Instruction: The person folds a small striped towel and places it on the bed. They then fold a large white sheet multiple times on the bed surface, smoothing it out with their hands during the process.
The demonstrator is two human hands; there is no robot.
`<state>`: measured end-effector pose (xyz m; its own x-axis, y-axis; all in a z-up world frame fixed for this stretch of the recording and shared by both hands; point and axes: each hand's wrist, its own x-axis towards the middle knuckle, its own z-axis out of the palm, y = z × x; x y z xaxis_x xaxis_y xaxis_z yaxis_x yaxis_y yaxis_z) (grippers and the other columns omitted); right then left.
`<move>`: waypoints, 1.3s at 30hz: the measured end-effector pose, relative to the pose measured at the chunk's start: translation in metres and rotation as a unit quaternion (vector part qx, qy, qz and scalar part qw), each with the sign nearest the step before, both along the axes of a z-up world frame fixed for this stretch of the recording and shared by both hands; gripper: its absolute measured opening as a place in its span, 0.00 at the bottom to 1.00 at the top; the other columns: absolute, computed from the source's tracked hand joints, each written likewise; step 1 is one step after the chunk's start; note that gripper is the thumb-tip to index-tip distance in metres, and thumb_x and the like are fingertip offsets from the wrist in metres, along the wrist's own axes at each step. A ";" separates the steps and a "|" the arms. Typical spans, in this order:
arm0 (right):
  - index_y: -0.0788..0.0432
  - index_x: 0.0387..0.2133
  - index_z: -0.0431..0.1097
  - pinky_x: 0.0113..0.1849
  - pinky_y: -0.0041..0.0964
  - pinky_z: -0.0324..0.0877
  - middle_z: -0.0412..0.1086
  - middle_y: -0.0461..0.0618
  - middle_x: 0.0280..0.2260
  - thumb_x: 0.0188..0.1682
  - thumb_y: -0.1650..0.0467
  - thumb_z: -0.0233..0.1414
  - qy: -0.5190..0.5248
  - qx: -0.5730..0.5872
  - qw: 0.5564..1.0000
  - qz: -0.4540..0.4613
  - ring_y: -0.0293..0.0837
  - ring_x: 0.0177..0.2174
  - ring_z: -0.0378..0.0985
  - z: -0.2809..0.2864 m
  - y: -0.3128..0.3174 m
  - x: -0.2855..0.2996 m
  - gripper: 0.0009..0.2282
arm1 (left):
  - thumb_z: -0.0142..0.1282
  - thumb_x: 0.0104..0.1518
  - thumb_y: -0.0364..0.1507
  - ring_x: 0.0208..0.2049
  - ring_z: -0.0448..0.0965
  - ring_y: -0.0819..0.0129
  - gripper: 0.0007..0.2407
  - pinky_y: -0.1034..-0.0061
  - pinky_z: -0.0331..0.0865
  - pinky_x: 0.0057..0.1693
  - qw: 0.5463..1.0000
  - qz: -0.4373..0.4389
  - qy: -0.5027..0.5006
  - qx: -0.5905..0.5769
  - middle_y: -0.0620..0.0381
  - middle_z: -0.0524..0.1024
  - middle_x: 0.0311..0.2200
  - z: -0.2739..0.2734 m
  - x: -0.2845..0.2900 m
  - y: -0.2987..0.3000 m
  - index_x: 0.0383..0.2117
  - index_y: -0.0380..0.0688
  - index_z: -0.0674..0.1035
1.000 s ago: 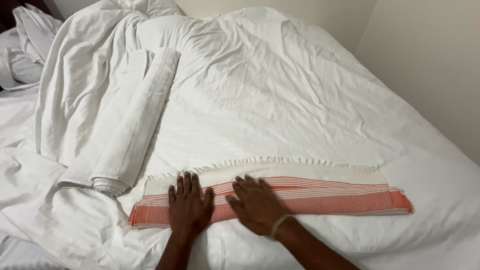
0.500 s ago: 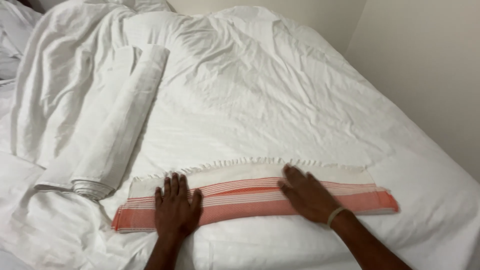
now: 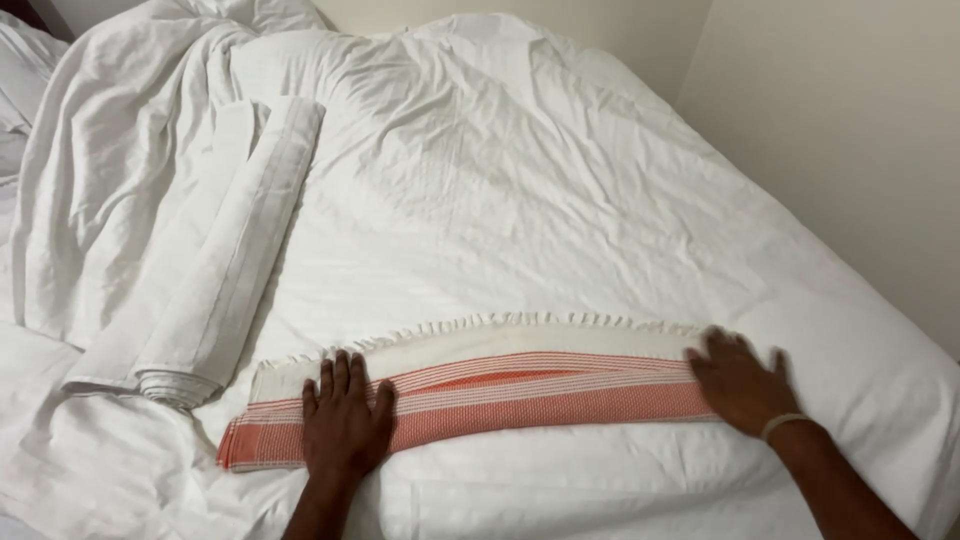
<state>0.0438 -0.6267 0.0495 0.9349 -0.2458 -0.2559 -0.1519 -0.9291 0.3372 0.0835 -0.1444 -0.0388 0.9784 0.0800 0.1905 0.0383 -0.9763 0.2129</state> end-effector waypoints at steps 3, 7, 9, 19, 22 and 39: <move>0.55 0.66 0.56 0.63 0.66 0.42 0.51 0.49 0.69 0.58 0.56 0.32 -0.263 0.179 0.948 -0.027 0.52 0.68 0.49 -0.080 -0.068 0.024 0.27 | 0.34 0.61 0.50 0.73 0.44 0.54 0.32 0.56 0.34 0.72 1.000 -0.002 -0.006 -0.005 0.47 0.50 0.71 -0.001 0.005 0.000 0.68 0.41 0.58; 0.52 0.62 0.63 0.66 0.62 0.43 0.58 0.43 0.66 0.55 0.54 0.34 -0.274 0.175 0.940 0.098 0.49 0.68 0.51 -0.055 -0.006 -0.011 0.26 | 0.35 0.61 0.50 0.73 0.44 0.54 0.33 0.57 0.34 0.73 1.000 0.000 -0.004 -0.004 0.47 0.50 0.71 -0.001 0.003 0.001 0.68 0.41 0.58; 0.55 0.61 0.64 0.63 0.67 0.43 0.56 0.46 0.68 0.56 0.57 0.38 -0.259 0.128 0.956 -0.046 0.49 0.68 0.51 -0.063 -0.005 -0.011 0.25 | 0.34 0.62 0.50 0.73 0.44 0.54 0.32 0.56 0.34 0.72 1.000 -0.005 -0.007 -0.007 0.47 0.50 0.71 -0.004 0.003 0.002 0.68 0.40 0.57; 0.51 0.64 0.58 0.68 0.60 0.38 0.59 0.45 0.65 0.51 0.65 0.41 -0.471 0.188 0.848 0.153 0.46 0.66 0.54 -0.108 0.046 -0.051 0.24 | 0.34 0.63 0.51 0.73 0.41 0.53 0.33 0.56 0.32 0.73 0.999 -0.014 0.015 -0.030 0.46 0.47 0.72 0.006 0.000 0.009 0.69 0.38 0.56; 0.50 0.64 0.58 0.67 0.59 0.37 0.58 0.44 0.65 0.49 0.64 0.43 -0.463 0.176 0.856 0.149 0.45 0.66 0.54 -0.124 0.024 -0.042 0.26 | 0.35 0.63 0.52 0.74 0.39 0.55 0.34 0.57 0.30 0.73 0.995 -0.056 0.032 -0.080 0.47 0.46 0.72 0.004 0.000 0.026 0.69 0.39 0.55; 0.35 0.63 0.56 0.64 0.65 0.43 0.55 0.33 0.68 0.45 0.67 0.51 -0.185 0.150 0.970 0.045 0.39 0.70 0.45 -0.060 -0.037 -0.038 0.29 | 0.55 0.31 0.36 0.70 0.57 0.43 0.44 0.56 0.42 0.72 0.935 -0.253 -0.202 0.144 0.43 0.65 0.65 -0.003 -0.035 0.135 0.67 0.39 0.64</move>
